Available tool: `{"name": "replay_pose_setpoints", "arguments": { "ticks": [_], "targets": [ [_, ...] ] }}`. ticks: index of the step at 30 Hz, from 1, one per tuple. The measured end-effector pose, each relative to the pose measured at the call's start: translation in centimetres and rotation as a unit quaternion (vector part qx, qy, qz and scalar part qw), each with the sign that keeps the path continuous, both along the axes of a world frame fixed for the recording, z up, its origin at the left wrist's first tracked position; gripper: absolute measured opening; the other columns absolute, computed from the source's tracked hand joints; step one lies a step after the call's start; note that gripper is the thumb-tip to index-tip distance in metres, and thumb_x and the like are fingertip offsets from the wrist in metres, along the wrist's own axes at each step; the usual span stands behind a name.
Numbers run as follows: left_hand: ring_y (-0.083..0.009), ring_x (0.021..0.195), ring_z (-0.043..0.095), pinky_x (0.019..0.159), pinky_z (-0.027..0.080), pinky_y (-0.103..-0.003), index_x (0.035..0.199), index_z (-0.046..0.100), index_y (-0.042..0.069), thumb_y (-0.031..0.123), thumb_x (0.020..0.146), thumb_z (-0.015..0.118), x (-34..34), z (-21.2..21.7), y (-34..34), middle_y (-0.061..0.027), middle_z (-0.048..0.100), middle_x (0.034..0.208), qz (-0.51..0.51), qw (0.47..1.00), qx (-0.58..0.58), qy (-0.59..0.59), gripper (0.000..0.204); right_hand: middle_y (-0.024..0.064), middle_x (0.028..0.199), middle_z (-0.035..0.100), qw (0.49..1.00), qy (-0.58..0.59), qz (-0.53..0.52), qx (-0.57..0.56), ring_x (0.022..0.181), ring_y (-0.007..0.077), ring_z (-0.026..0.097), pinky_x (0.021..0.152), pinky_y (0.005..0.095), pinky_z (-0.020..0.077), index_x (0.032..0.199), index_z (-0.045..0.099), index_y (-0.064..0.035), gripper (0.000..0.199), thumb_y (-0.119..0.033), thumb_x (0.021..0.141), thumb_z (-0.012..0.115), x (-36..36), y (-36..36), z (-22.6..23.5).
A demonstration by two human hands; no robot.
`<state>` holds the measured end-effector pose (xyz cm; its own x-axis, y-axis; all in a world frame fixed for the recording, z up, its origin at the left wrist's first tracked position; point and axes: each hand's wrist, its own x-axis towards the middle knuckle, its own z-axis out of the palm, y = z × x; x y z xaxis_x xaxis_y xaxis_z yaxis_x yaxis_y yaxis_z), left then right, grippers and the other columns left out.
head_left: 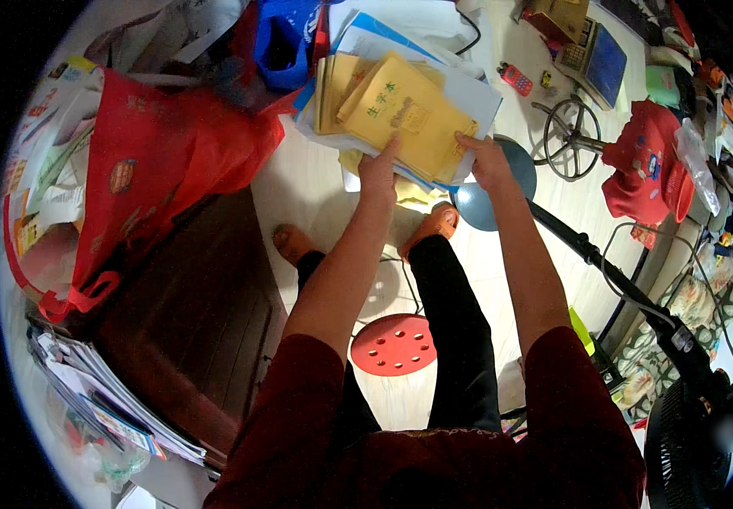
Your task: The person sorts through various papers, documents, and envelopes by hand, picking them up from a stool and the floor and moving them into different piles or a bag. They handle items such as yellow envelopes, white printed sheets, and a colorful math chart.
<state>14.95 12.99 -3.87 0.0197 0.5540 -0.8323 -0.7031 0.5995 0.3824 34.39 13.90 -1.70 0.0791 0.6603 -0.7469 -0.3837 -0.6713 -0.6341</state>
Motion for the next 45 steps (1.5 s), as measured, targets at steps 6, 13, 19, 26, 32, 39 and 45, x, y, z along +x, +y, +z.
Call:
{"name": "replay_pose_setpoints", "arguments": {
  "ticks": [6, 13, 19, 26, 32, 39, 45],
  "targets": [
    [-0.0245, 0.1, 0.054, 0.085, 0.046, -0.038, 0.116, 0.044, 0.007, 0.017, 0.077, 0.066, -1.1, 1.3, -0.9, -0.0069, 0.055, 0.109, -0.058, 0.997, -0.022, -0.049, 0.046, 0.0084, 0.095, 0.059, 0.995, -0.07, 0.012, -0.074, 0.082, 0.0181, 0.058, 0.071, 0.0287, 0.047, 0.111, 0.05, -0.0012, 0.038, -0.018, 0.079, 0.061, 1.2, -0.6, -0.2],
    [-0.0241, 0.097, 0.053, 0.087, 0.041, -0.038, 0.111, 0.046, 0.007, 0.022, 0.079, 0.063, -3.3, 2.6, -2.3, -0.0061, 0.054, 0.098, -0.05, 0.993, -0.075, -0.081, 0.039, 0.0033, 0.089, 0.055, 0.942, -0.314, 0.019, -0.114, 0.076, 0.0111, 0.052, 0.065, 0.0232, 0.0398, 0.105, 0.052, -0.0044, 0.029, -0.021, 0.082, 0.057, 1.1, -1.6, 1.6],
    [-0.0246, 0.097, 0.055, 0.082, 0.046, -0.034, 0.117, 0.048, 0.004, 0.026, 0.084, 0.055, -6.7, 7.0, -7.2, -0.0118, 0.055, 0.109, -0.032, 0.993, -0.061, -0.097, 0.041, -0.001, 0.082, 0.056, 0.934, -0.348, -0.052, 0.067, 0.07, 0.0081, 0.05, 0.06, 0.0231, 0.038, 0.103, 0.054, -0.0039, 0.027, -0.018, 0.081, 0.058, -7.1, -3.9, 7.5],
    [-0.0158, 0.075, 0.059, 0.068, 0.044, -0.026, 0.095, 0.055, 0.004, 0.012, 0.085, 0.054, -15.6, 25.1, -6.8, -0.0059, 0.063, 0.085, 0.022, 0.997, 0.044, 0.066, 0.013, 0.0096, 0.093, 0.061, 0.883, -0.262, 0.152, 0.357, 0.083, 0.016, 0.06, 0.07, 0.027, 0.0493, 0.097, 0.058, -0.0021, 0.015, -0.002, 0.082, 0.055, -27.6, 1.2, 27.8],
    [-0.0138, 0.081, 0.056, 0.072, 0.044, -0.026, 0.093, 0.055, 0.001, 0.009, 0.086, 0.052, -26.3, 37.7, -1.2, -0.0062, 0.059, 0.089, 0.077, 0.9, 0.279, 0.327, 0.011, 0.0124, 0.116, 0.052, 0.657, -0.384, 0.404, 0.507, 0.107, 0.0308, 0.05, 0.086, 0.0423, 0.0413, 0.111, 0.051, -0.0076, 0.042, -0.017, 0.072, 0.063, -39.5, 10.9, 32.6],
    [-0.0209, 0.099, 0.052, 0.081, 0.043, -0.031, 0.111, 0.051, 0.002, 0.012, 0.079, 0.059, -33.6, 37.0, 1.3, -0.0124, 0.053, 0.111, -0.157, 0.765, 0.282, 0.557, 0.035, 0.011, 0.113, 0.049, 0.43, -0.546, 0.562, 0.449, 0.107, 0.0308, 0.047, 0.083, 0.0459, 0.0391, 0.118, 0.043, -0.0124, 0.063, -0.023, 0.062, 0.07, -43.6, 11.3, 29.1],
    [-0.0273, 0.105, 0.051, 0.086, 0.042, -0.034, 0.119, 0.044, 0.0, 0.016, 0.076, 0.062, -34.8, 34.8, -0.5, -0.0171, 0.05, 0.117, -0.136, 0.828, 0.308, 0.447, 0.049, 0.0102, 0.111, 0.05, 0.428, -0.593, 0.542, 0.415, 0.104, 0.029, 0.047, 0.085, 0.0438, 0.0389, 0.123, 0.039, -0.0098, 0.078, -0.024, 0.055, 0.074, -46.4, 10.4, 30.5]
  ]
}}
